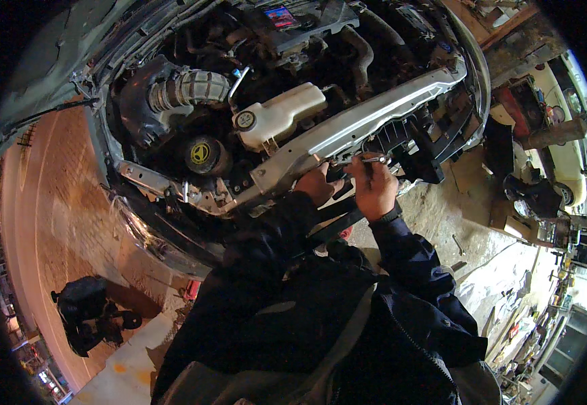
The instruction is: The person works on the front of a car with the hood open, using a wrench to tighten bolts on the radiator support. They briefly walk away to retrieve a tool and return to continue tightening the bolts.
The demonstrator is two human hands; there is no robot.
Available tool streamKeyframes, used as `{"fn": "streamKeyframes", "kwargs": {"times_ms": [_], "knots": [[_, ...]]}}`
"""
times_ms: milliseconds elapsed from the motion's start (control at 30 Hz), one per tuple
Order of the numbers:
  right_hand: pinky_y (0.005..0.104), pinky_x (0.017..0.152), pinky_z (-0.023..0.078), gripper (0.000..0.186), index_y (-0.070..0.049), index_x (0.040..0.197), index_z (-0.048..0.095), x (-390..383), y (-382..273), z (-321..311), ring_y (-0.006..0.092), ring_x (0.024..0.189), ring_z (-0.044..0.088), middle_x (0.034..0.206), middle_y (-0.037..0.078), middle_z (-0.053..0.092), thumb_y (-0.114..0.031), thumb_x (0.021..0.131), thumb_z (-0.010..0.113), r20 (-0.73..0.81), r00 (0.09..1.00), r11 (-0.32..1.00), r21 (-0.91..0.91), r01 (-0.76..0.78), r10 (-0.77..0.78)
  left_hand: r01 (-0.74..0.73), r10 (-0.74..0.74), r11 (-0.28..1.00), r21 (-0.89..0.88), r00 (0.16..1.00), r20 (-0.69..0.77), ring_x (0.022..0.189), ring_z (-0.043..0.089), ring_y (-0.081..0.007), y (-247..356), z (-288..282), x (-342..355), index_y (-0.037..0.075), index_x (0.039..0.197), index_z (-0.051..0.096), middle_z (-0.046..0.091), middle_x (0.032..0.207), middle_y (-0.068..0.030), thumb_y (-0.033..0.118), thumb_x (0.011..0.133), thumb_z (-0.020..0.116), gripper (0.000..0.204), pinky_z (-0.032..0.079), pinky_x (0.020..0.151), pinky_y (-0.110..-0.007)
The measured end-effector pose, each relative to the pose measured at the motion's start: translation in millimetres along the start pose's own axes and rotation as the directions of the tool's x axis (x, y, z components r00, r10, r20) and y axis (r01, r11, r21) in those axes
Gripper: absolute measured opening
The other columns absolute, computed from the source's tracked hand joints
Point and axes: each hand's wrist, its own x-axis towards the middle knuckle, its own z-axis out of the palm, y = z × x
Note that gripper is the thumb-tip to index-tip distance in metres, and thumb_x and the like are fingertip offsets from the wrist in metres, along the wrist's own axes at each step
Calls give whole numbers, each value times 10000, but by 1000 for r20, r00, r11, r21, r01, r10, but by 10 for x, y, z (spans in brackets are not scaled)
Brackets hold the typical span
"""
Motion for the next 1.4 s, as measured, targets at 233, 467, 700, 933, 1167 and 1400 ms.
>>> {"fn": "streamKeyframes", "kwargs": {"times_ms": [233,467,700,933,1167,1400], "knots": [[302,656,575,158,-6,1070,656,-30,-31,69,154,735,746,860,87,736,-132,1020,737,50,981,959,-206,194,-188,-116,132,986,116,980,-147,1227,669,-435,-27,74,-1,-41,1459,535,683,1310,-301,476,932,731,763,533,1030,-467],[388,724,651,208,-15,1063,588,397,141,-79,252,788,757,912,123,701,-203,1067,678,211,766,576,546,-608,608,-164,162,981,-100,986,-29,1284,643,-432,-112,50,28,-47,1433,532,670,1343,-298,481,922,725,760,535,1069,-482],[326,722,623,204,11,1115,604,67,54,-46,194,787,764,839,102,728,-167,1061,689,-51,977,956,225,-189,206,3,-5,997,82,1000,18,1310,619,-451,-35,21,45,-90,1428,511,619,1390,-350,482,911,732,802,517,1088,-490],[290,660,584,166,-12,1116,645,-52,25,55,156,794,777,884,91,777,-116,1020,732,23,990,984,-105,141,-139,-48,56,988,147,997,-51,1325,605,-451,-51,47,27,-75,1517,451,601,1427,-338,486,949,693,835,487,1114,-467],[384,681,612,207,-26,1087,627,63,-3,74,280,776,765,933,117,759,-187,1019,737,32,992,982,142,-128,124,-62,64,991,120,998,-11,1284,631,-452,-180,71,120,-35,1486,487,634,1373,-330,448,959,691,744,511,1081,-472],[403,751,653,290,3,1088,610,345,218,-144,266,833,774,933,133,721,-272,1056,695,196,806,561,627,-541,559,-214,212,977,-3,967,-141,1233,663,-437,-110,93,41,-13,1472,511,663,1336,-306,419,939,726,719,525,1034,-470]]}}
